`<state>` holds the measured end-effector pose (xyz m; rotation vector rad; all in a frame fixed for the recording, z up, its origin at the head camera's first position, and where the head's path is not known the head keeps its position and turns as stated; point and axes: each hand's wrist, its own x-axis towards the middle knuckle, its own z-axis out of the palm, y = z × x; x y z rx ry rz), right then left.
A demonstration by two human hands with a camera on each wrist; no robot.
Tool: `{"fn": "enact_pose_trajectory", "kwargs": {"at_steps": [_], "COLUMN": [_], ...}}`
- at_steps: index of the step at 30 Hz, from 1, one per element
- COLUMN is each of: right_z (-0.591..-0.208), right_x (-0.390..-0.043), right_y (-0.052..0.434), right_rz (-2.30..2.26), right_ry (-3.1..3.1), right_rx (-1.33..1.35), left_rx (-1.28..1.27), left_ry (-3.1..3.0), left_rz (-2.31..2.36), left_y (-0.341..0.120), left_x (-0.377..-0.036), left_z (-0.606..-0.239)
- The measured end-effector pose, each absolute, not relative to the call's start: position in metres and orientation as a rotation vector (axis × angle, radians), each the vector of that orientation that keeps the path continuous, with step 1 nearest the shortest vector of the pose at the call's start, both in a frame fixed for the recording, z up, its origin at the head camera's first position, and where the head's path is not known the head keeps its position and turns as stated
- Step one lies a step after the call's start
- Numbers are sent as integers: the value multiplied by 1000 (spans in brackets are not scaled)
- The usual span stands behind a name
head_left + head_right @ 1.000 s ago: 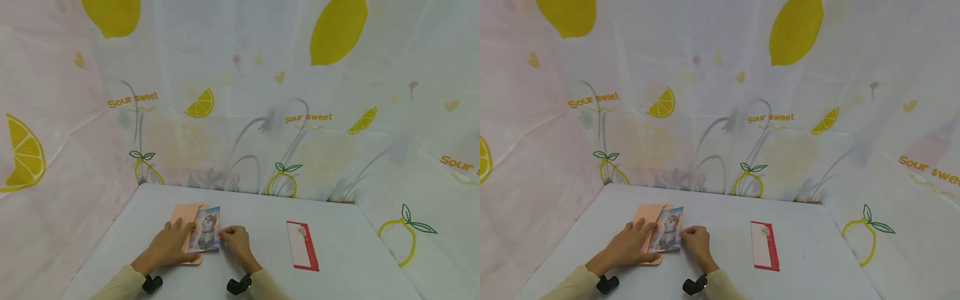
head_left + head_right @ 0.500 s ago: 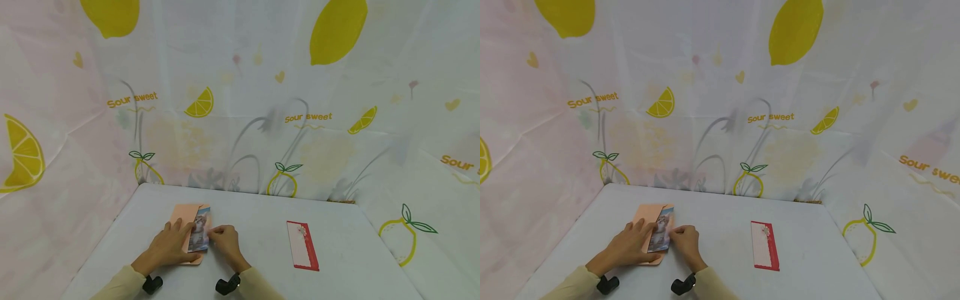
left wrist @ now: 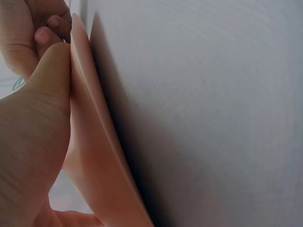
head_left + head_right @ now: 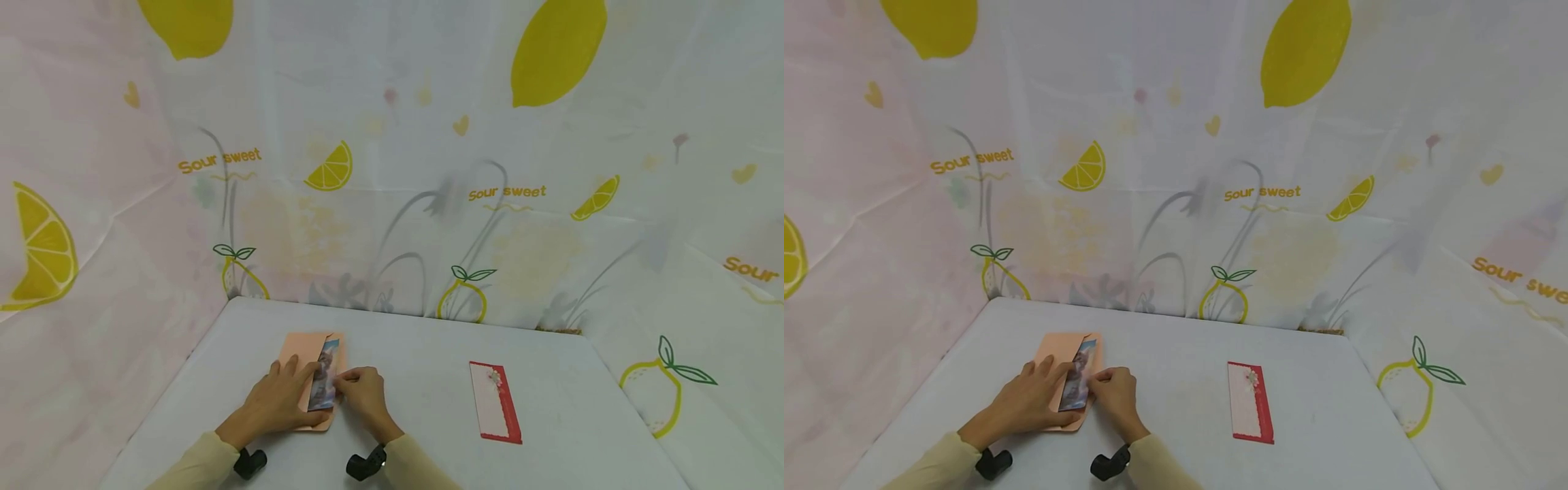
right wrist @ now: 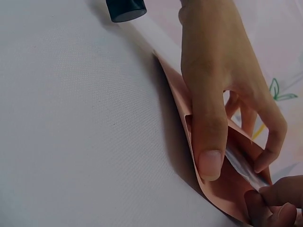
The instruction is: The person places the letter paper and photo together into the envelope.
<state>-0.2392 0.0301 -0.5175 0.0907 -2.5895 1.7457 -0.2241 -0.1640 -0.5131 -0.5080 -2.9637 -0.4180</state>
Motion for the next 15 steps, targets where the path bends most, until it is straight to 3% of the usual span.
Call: {"fn": "enact_pose_trajectory", "kwargs": {"at_steps": [15], "right_z": [-514], "right_x": [-240], "right_y": [21], "right_rz": [1671], "right_ry": [-2634], "right_rx": [105], "left_rx": [-522], "left_ry": [-2976], "left_rz": [-425], "left_y": [-165], "left_x": [-224], "left_z": [-514]}}
